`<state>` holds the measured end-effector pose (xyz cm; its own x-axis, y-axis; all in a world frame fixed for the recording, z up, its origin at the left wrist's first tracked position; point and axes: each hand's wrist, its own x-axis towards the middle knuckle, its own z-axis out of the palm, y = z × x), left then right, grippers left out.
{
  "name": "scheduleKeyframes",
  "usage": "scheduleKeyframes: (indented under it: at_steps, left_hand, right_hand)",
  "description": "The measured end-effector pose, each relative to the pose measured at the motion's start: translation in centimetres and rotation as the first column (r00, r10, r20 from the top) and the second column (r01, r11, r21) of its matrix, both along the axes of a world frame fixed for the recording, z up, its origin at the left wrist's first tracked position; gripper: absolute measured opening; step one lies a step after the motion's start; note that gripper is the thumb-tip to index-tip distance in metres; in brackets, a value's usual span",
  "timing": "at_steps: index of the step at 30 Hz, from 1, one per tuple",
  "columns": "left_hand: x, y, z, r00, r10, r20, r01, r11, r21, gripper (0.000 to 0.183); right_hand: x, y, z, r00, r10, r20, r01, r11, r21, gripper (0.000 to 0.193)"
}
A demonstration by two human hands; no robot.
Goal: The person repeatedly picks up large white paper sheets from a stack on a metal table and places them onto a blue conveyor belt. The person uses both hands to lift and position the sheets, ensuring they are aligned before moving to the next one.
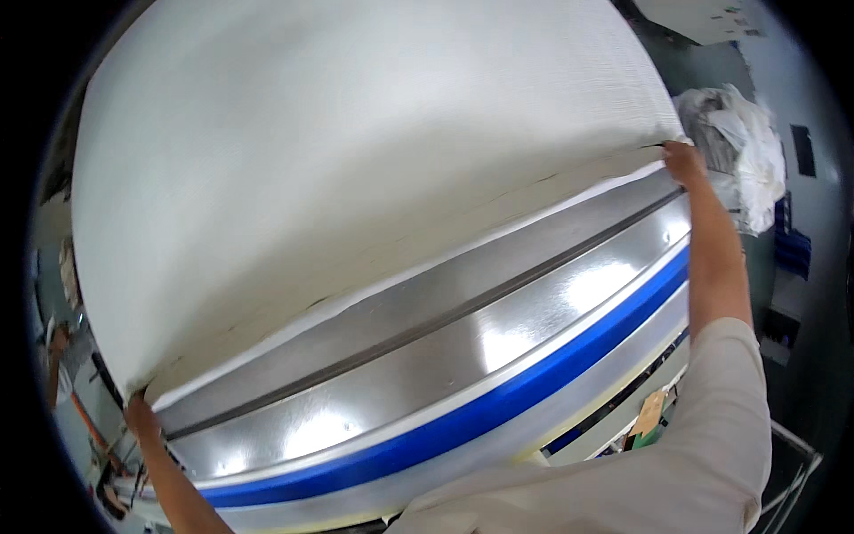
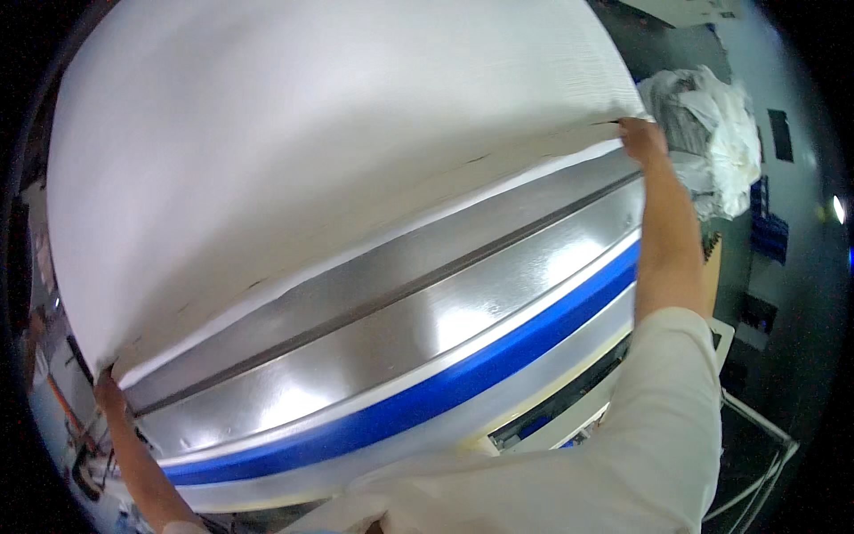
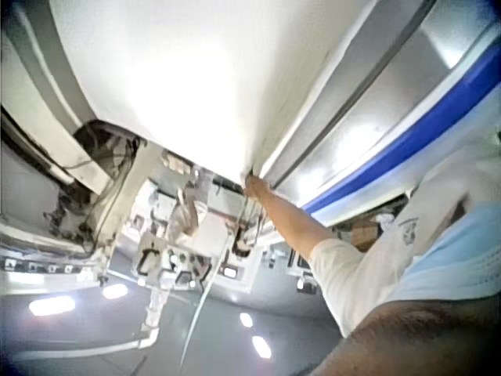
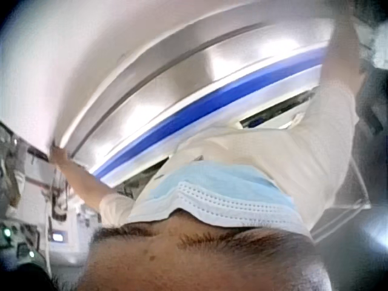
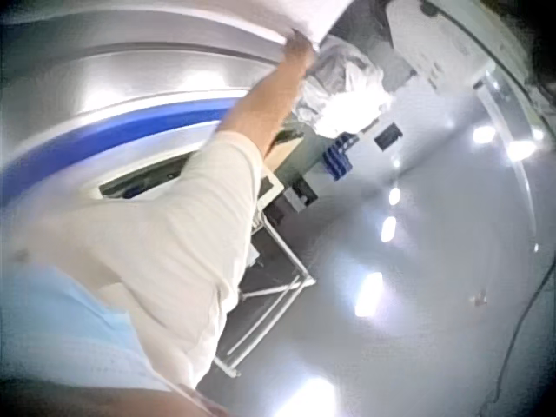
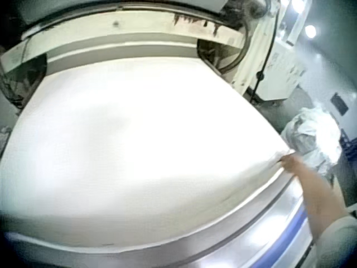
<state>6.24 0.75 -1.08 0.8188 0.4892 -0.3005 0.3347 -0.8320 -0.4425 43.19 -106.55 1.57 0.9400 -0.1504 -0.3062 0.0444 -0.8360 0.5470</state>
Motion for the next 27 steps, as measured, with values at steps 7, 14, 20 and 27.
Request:
scheduleKeyframes:
  at_steps: [7,14,20,27]
  left_hand:
    - [0.2,-2.7,9.0,0.985,0.057,-0.162,-0.030,0.986,0.165,0.034]
    - [-7.5,-0.4,15.1,0.985,-0.113,-0.133,0.108,0.993,-0.047,0.040]
    - [-18.8,-3.7,11.2,0.868,-0.140,-0.476,0.089,0.988,-0.129,0.036]
    - [-20.3,-12.6,7.2,0.448,-0.068,-0.891,0.021,0.998,-0.066,0.025]
  right_hand:
    - [0.6,-0.2,8.6,0.999,0.048,-0.002,-0.048,0.994,0.095,0.035]
    - [-4.2,-9.9,13.7,0.967,0.252,-0.036,-0.244,0.957,0.159,0.031]
    - [-14.2,-9.6,11.5,0.885,0.382,-0.264,-0.363,0.924,0.122,0.025]
    - [-22.0,-9.0,7.8,0.774,0.253,-0.580,-0.342,0.938,-0.047,0.021]
